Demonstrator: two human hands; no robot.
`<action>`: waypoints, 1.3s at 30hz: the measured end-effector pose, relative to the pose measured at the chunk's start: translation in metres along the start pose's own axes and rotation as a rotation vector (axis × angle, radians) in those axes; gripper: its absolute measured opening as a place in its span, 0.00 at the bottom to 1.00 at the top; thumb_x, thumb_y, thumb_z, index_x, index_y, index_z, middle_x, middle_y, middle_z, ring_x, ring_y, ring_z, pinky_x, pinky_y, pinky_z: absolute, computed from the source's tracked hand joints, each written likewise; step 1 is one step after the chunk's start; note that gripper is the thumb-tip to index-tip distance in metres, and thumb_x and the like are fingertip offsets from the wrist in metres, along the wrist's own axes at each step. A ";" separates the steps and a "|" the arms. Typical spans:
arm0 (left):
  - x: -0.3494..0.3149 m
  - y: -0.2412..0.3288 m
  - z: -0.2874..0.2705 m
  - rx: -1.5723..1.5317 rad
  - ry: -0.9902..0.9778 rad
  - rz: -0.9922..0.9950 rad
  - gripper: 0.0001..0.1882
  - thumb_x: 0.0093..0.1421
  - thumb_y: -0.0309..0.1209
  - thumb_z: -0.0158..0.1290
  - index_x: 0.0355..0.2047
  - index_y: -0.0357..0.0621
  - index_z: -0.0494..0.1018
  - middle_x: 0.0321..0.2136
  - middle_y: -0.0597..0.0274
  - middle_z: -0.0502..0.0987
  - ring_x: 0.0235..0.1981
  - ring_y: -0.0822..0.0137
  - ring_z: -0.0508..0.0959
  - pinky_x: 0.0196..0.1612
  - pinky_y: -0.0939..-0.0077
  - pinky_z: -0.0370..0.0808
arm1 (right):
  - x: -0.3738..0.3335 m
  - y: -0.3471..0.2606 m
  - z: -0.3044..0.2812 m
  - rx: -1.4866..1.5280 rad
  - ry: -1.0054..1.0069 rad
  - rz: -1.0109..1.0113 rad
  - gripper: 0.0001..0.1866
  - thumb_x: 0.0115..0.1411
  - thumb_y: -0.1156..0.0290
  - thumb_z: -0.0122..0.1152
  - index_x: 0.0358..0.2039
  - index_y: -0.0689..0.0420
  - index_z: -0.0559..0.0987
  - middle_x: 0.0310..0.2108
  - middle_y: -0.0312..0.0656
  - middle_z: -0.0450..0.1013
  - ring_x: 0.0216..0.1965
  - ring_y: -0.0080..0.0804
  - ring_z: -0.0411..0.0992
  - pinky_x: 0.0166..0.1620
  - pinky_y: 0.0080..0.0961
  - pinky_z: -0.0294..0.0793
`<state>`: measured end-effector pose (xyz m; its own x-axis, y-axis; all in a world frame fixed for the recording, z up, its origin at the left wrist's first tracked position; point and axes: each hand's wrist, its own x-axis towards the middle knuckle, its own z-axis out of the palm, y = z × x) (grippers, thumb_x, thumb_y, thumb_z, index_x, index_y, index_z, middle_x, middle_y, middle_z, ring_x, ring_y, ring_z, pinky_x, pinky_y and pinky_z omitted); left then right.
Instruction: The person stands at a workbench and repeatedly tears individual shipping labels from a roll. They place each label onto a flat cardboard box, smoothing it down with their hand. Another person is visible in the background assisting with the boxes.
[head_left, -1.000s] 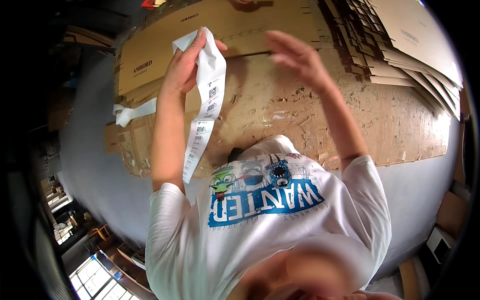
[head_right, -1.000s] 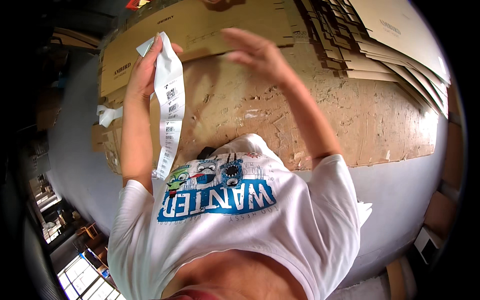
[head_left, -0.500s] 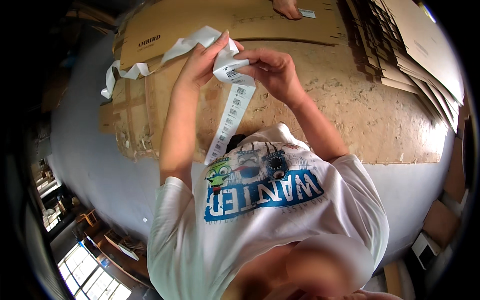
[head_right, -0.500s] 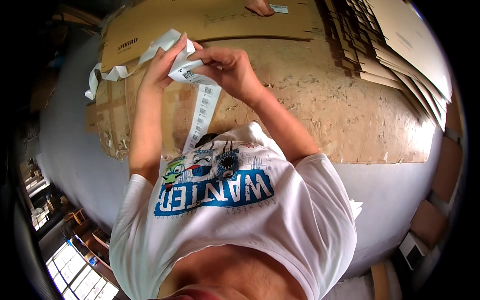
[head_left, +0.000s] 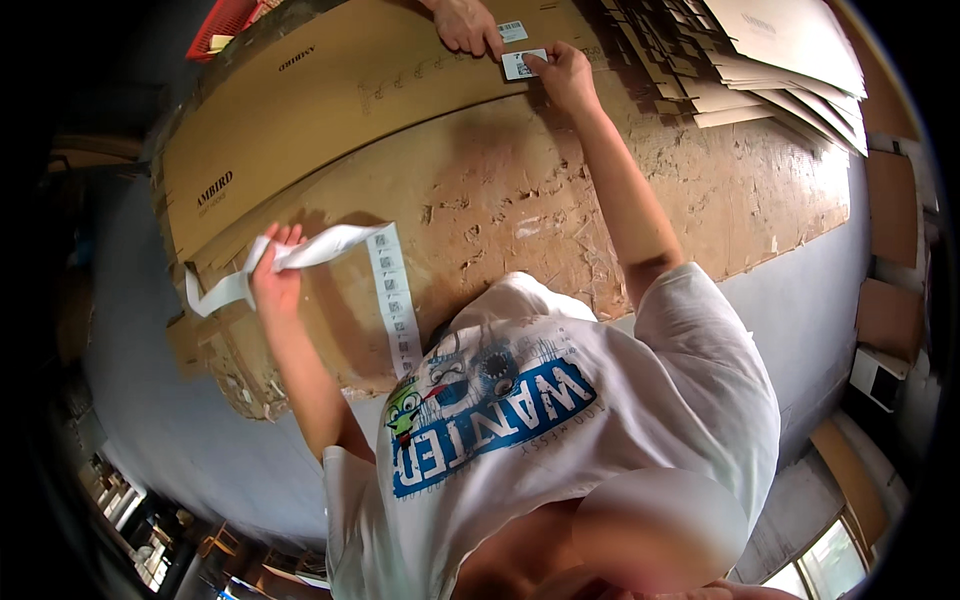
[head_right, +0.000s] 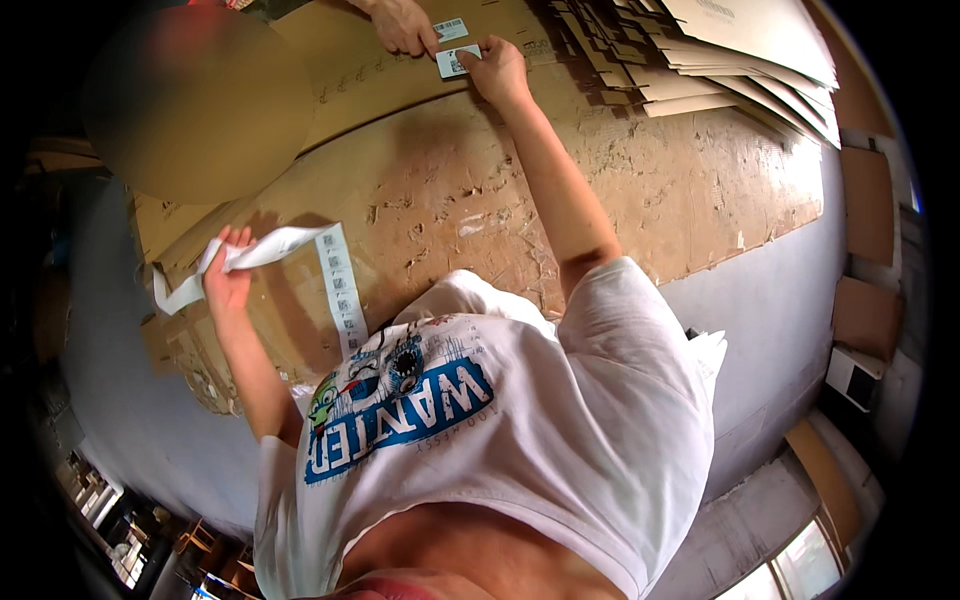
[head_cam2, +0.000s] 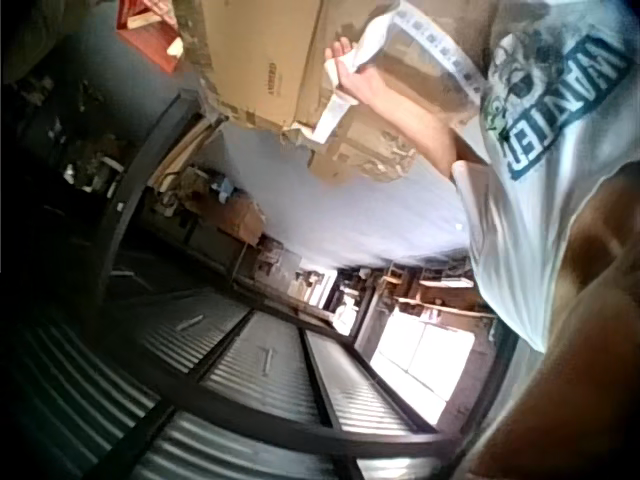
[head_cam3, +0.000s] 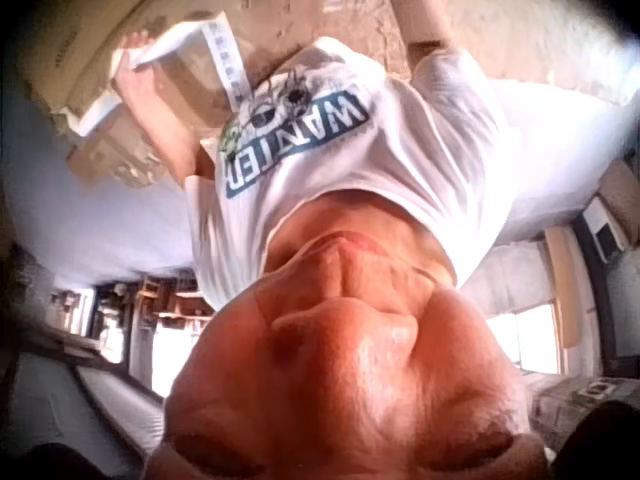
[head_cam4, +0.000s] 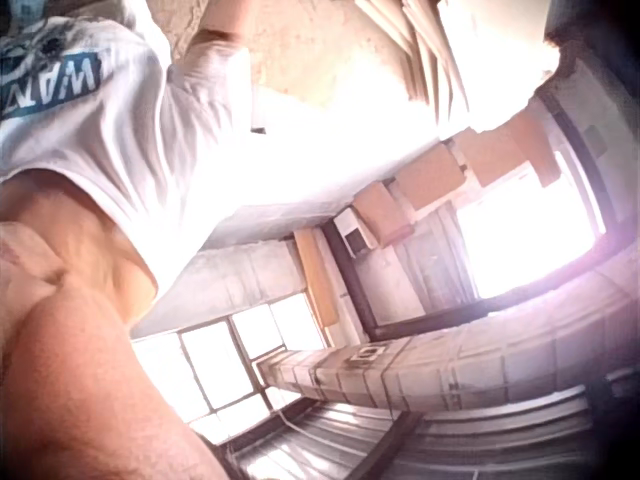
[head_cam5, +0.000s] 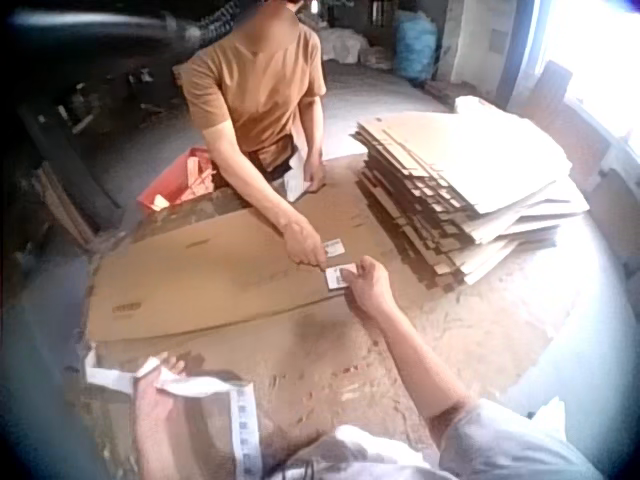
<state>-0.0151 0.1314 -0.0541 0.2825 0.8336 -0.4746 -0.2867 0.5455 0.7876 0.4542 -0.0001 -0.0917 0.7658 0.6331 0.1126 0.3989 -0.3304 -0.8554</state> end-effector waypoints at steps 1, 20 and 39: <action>0.006 0.005 -0.031 0.009 0.025 0.052 0.16 0.62 0.27 0.43 0.48 0.31 0.67 0.42 0.51 0.71 0.50 0.52 0.71 0.56 0.53 0.66 | 0.012 0.006 0.007 -0.039 -0.033 -0.017 0.16 0.49 0.63 0.64 0.32 0.63 0.78 0.26 0.48 0.75 0.29 0.40 0.74 0.35 0.32 0.71; 0.160 0.186 -0.273 0.219 0.750 0.417 0.10 0.49 0.24 0.58 0.34 0.38 0.74 0.34 0.54 0.77 0.31 0.65 0.75 0.29 0.69 0.71 | 0.081 0.098 0.022 -0.211 -0.212 0.116 0.20 0.49 0.62 0.66 0.36 0.65 0.78 0.25 0.41 0.75 0.27 0.24 0.70 0.32 0.25 0.69; 0.210 0.222 -0.220 2.068 0.878 0.313 0.24 0.52 0.48 0.46 0.30 0.37 0.77 0.32 0.43 0.77 0.35 0.44 0.77 0.37 0.52 0.73 | 0.024 0.001 0.014 -0.520 0.107 0.191 0.25 0.55 0.49 0.54 0.40 0.60 0.74 0.38 0.52 0.74 0.42 0.48 0.72 0.45 0.37 0.69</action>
<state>-0.2209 0.4463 -0.0656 -0.0747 0.9841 0.1610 0.9673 0.1107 -0.2280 0.4661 0.0247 -0.0968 0.8846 0.4631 0.0542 0.4240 -0.7507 -0.5066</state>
